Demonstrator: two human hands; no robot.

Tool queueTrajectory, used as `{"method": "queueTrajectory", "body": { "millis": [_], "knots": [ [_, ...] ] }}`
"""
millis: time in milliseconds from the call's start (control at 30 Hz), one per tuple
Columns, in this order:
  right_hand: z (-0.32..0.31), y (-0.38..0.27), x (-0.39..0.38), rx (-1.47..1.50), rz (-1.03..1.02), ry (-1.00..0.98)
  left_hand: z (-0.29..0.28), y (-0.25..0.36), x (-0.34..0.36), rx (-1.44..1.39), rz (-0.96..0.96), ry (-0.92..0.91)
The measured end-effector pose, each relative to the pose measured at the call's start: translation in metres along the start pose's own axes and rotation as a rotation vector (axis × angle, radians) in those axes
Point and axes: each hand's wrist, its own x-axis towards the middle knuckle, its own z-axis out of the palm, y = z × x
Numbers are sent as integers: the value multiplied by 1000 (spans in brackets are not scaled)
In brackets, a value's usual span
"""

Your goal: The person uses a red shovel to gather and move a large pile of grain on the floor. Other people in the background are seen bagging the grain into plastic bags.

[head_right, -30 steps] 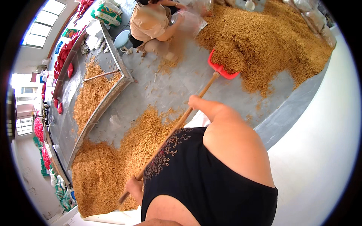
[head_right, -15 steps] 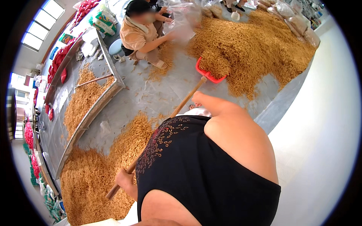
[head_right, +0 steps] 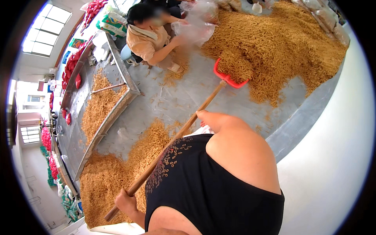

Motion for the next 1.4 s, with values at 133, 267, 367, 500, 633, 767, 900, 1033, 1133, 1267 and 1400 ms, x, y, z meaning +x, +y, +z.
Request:
{"method": "queueTrajectory", "body": {
  "millis": [133,267,367,500,633,767,900,1033,1133,1267,1400],
  "knots": [
    [-19,-27,23,311,50,-18,-72,21,12,80,86,136],
    [-25,-34,73,701,-44,-83,-135,54,17,147,128,217],
    [-21,-37,91,1011,-10,44,-173,58,15,246,196,205],
    [-42,-46,107,1164,123,-79,-169,60,18,240,167,241],
    [-47,-47,106,1103,174,-136,-168,58,11,310,147,260],
    [-51,-53,93,1044,165,-23,-179,72,8,312,101,311],
    [-52,-63,88,980,197,12,-187,71,3,284,110,334],
    [-61,-67,86,962,169,-21,-192,82,-1,273,70,363],
    [-55,-59,74,932,208,-31,-187,84,-10,309,33,360],
    [-63,-56,77,890,229,-88,-192,88,-16,340,68,360],
    [-71,-53,71,879,287,-75,-190,93,-29,376,29,341]
  ]
}}
